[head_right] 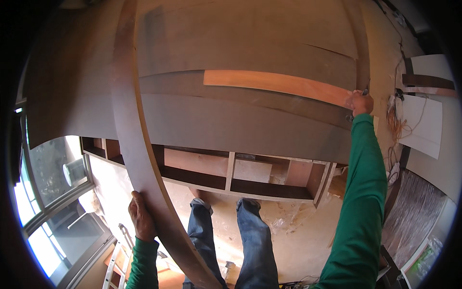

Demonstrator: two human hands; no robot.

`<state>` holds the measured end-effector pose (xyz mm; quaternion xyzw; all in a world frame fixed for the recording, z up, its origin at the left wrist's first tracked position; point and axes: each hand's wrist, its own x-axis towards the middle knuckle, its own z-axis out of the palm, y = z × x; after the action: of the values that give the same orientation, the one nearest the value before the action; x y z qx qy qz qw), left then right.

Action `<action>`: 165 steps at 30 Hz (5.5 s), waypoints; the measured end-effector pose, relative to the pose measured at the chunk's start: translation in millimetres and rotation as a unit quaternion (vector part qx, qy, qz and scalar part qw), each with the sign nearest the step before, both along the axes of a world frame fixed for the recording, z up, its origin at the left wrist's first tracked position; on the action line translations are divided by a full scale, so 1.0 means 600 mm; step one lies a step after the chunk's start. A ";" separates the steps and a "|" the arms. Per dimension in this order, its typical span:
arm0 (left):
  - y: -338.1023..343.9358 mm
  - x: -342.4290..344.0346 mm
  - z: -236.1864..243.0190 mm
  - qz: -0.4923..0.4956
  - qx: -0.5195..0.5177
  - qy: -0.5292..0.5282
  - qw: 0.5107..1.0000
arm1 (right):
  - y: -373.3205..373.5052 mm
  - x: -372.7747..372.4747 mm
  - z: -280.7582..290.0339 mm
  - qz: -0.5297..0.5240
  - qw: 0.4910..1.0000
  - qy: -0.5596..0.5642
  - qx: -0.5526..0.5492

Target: The person marks a line on a large sheet of wood using a pencil and a straight edge, then cuts along the line with a utility knife. The person separates the cut piece and sets it aside.

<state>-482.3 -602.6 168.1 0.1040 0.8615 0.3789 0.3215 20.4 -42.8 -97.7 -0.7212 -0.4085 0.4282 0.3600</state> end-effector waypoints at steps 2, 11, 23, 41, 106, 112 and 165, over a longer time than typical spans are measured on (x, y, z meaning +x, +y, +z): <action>-0.003 -0.001 -0.008 -0.010 -0.005 0.020 1.000 | -0.022 -0.033 0.003 -0.037 0.999 -0.024 0.023; 0.010 0.011 -0.023 -0.021 -0.005 -0.016 1.000 | 0.017 0.000 0.001 -0.011 0.999 -0.030 -0.032; 0.062 -0.006 -0.031 -0.079 0.012 -0.022 0.997 | -0.077 -0.074 0.060 -0.096 0.975 -0.199 0.015; 0.425 -0.149 -0.341 -0.159 0.028 0.062 0.985 | -0.855 -0.538 0.179 0.191 0.981 0.007 0.018; 0.594 -0.100 -0.384 -0.264 0.025 0.335 0.904 | -0.904 -0.616 0.094 0.177 0.984 -0.016 0.003; 0.594 -0.097 -0.379 -0.254 0.014 0.338 0.906 | -0.892 -0.597 0.098 0.182 0.983 0.010 -0.027; 0.568 -0.112 -0.393 -0.266 0.020 0.380 0.886 | -0.864 -0.585 0.119 0.229 0.966 0.029 -0.113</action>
<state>-549.5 -261.6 -67.9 0.4715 0.8501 0.2279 0.0563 -330.7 -561.4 -26.6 -0.6317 -0.5010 0.5634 0.1803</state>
